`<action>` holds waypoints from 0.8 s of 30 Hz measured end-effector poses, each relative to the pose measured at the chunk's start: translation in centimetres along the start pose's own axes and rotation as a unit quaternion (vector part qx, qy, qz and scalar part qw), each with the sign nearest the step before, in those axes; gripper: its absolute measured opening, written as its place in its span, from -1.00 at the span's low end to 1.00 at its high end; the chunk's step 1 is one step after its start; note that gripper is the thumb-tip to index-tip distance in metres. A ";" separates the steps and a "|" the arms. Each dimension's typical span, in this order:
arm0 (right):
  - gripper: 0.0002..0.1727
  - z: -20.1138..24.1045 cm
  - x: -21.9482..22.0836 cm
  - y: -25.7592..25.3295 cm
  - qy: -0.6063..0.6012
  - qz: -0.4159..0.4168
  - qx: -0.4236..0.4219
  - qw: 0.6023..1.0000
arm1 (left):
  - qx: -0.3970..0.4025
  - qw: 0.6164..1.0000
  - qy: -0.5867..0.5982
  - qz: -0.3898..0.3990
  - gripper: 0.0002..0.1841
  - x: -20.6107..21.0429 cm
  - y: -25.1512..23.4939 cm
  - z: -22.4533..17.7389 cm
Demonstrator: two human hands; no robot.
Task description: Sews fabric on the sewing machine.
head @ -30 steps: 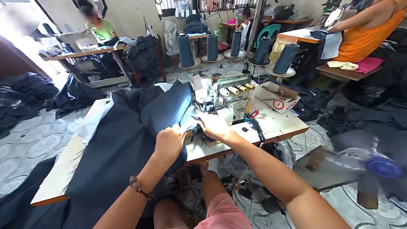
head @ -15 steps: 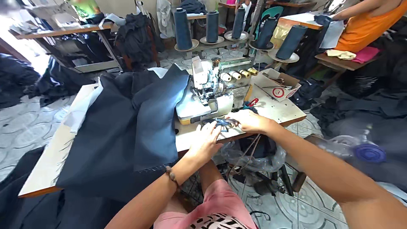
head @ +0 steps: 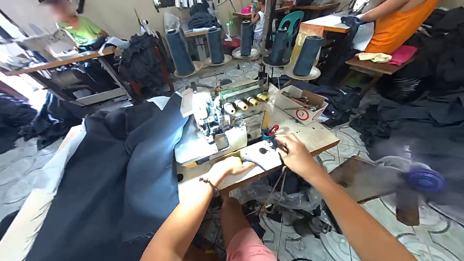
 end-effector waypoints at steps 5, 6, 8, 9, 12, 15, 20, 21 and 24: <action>-0.59 -0.4 1.9 0.3 0.068 0.016 -0.070 0.995 | 0.018 0.999 0.050 0.007 -0.11 0.2 -0.9 0.9; -0.54 -0.5 1.7 0.3 0.083 0.001 -0.077 0.994 | 0.012 0.999 0.040 -0.013 -0.15 0.3 -0.2 0.3; -0.47 -0.7 1.0 0.6 0.099 -0.017 -0.073 0.992 | -0.017 0.997 0.012 -0.078 -0.24 0.5 1.1 -0.8; -0.46 -0.8 0.6 1.0 0.098 -0.020 -0.068 0.993 | -0.026 0.993 -0.006 -0.117 -0.31 0.9 1.7 -1.0; -0.49 -2.0 0.0 2.9 0.083 -0.046 -0.065 0.993 | 0.001 0.975 -0.041 -0.217 -0.49 2.6 3.2 -0.5; -0.58 -3.7 0.1 5.7 0.047 -0.113 -0.071 0.990 | 0.145 0.895 -0.086 -0.412 -0.69 5.8 5.7 2.3; -0.69 -5.4 2.0 11.4 -0.012 -0.216 -0.068 0.974 | 0.121 0.706 -0.178 -0.674 -0.54 7.2 12.0 10.6; -0.71 -5.1 2.7 12.1 -0.036 -0.214 -0.066 0.974 | 0.059 0.732 -0.147 -0.662 -0.30 7.0 13.0 12.9; -0.69 -3.2 4.6 13.4 -0.107 -0.163 -0.054 0.979 | -0.118 0.827 0.035 -0.549 0.06 6.4 14.7 18.6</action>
Point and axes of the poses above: each hand's wrist, its own y-axis away from the middle knuckle, its own x-axis out of the palm, z = x × y, the point moved 1 cm from there along -y, towards the middle knuckle, and after that the axes turned 4 degrees about z, right-handed, at the moved point
